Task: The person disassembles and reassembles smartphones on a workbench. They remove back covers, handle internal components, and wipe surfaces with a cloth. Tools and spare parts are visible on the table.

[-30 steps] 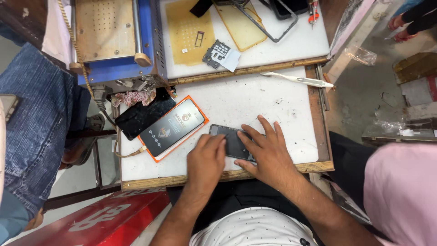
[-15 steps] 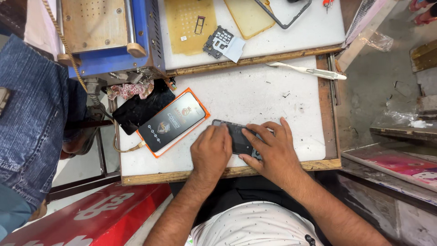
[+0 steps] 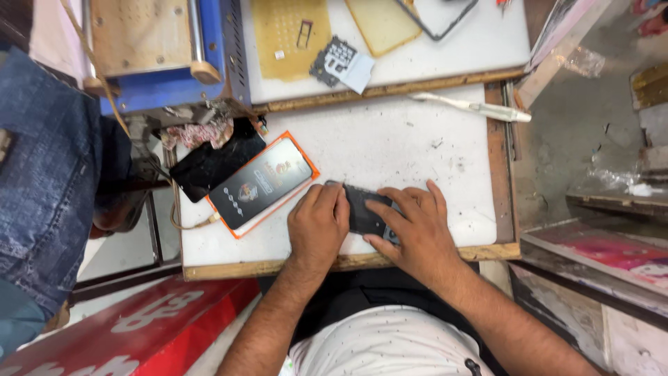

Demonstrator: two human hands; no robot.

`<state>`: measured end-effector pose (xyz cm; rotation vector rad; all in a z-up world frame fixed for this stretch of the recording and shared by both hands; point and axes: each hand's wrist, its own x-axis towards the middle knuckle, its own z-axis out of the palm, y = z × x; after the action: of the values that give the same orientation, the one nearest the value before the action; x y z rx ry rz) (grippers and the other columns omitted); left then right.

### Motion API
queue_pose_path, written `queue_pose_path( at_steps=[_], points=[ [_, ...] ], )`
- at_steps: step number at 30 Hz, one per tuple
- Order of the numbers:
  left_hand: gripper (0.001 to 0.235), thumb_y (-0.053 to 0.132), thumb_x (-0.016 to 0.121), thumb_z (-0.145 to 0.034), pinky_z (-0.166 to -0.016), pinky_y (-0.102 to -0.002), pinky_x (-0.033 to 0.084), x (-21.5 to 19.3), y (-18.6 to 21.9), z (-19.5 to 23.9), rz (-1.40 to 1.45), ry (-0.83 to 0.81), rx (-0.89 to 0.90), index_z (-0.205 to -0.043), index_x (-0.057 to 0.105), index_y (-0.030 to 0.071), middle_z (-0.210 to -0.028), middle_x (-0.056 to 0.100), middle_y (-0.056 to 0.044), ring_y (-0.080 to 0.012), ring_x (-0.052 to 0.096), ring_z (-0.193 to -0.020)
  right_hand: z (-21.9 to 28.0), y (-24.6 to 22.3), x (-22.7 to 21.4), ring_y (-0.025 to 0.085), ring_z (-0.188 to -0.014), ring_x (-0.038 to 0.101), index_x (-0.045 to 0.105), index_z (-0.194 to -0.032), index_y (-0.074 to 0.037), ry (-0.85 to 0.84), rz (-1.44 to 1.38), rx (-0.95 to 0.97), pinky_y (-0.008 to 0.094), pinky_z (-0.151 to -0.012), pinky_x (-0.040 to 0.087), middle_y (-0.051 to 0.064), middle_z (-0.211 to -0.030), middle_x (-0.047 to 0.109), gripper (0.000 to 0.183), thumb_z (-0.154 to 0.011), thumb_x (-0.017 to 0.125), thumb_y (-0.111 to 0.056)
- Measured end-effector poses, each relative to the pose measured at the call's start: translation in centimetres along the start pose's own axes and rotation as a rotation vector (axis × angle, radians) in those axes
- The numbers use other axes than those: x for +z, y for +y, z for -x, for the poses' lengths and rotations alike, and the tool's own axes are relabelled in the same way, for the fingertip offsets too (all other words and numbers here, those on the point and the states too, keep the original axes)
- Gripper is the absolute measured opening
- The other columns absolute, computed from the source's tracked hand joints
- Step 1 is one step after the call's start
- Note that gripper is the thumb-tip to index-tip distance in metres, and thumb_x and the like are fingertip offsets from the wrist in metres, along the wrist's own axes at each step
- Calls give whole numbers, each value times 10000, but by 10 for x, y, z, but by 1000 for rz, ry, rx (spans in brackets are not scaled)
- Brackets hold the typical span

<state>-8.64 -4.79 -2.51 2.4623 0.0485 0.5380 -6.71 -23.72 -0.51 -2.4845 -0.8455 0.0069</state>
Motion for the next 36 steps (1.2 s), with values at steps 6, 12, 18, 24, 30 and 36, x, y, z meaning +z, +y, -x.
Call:
queue_pose_path(
  at_steps=[6, 12, 18, 24, 30, 36],
  points=[
    [222, 151, 763, -934, -703, -421, 573, -1, 18, -46, 71, -47, 23, -1114, 712, 31, -957, 701, -130, -332, 698, -823, -1, 3, -16, 285, -1140, 625, 670, -1207, -134, 32, -240, 70, 459, -1085, 442, 83, -1227, 637, 440, -801, 835, -179],
    [344, 187, 695, -977, -765, -348, 580, -33, 25, -38, 258, 160, -86, -1258, 651, -7, -1177, 707, -145, -246, 694, -932, -1, 24, -31, 149, -991, 689, 641, -1339, -79, 71, -742, 510, 284, -870, 558, 77, -1141, 724, 419, -926, 713, -97],
    [331, 238, 654, -1016, -839, -261, 563, -15, 28, 5, 986, -169, -407, -1240, 645, -5, -1083, 726, -60, -93, 663, -962, 2, -2, 5, 147, -985, 627, 578, -1368, 32, 109, -1312, 532, 288, -834, 548, 108, -1090, 659, 388, -999, 669, -46],
    [280, 216, 644, -1034, -770, -255, 548, -26, 14, 9, 953, -316, -465, -1180, 716, -11, -965, 740, -45, -82, 643, -861, -15, 3, -9, 100, -917, 656, 635, -1276, 27, 76, -879, 330, 240, -806, 568, 80, -1028, 700, 306, -978, 648, -36],
    [252, 224, 634, -1020, -715, -252, 567, -31, 17, 6, 919, -401, -408, -1129, 709, 10, -892, 738, -9, -67, 661, -801, -18, 19, -5, 80, -729, 633, 646, -1073, 36, 3, -1120, 367, 243, -638, 559, 37, -842, 654, 118, -1006, 604, -52],
    [233, 214, 646, -1012, -690, -263, 572, -30, 19, 7, 865, -438, -391, -1108, 711, 12, -855, 744, -26, -78, 667, -765, -13, 9, 8, 71, -702, 589, 630, -1017, -3, 133, -1009, 320, 234, -633, 525, 13, -785, 628, 218, -1127, 510, -147]
  ],
)
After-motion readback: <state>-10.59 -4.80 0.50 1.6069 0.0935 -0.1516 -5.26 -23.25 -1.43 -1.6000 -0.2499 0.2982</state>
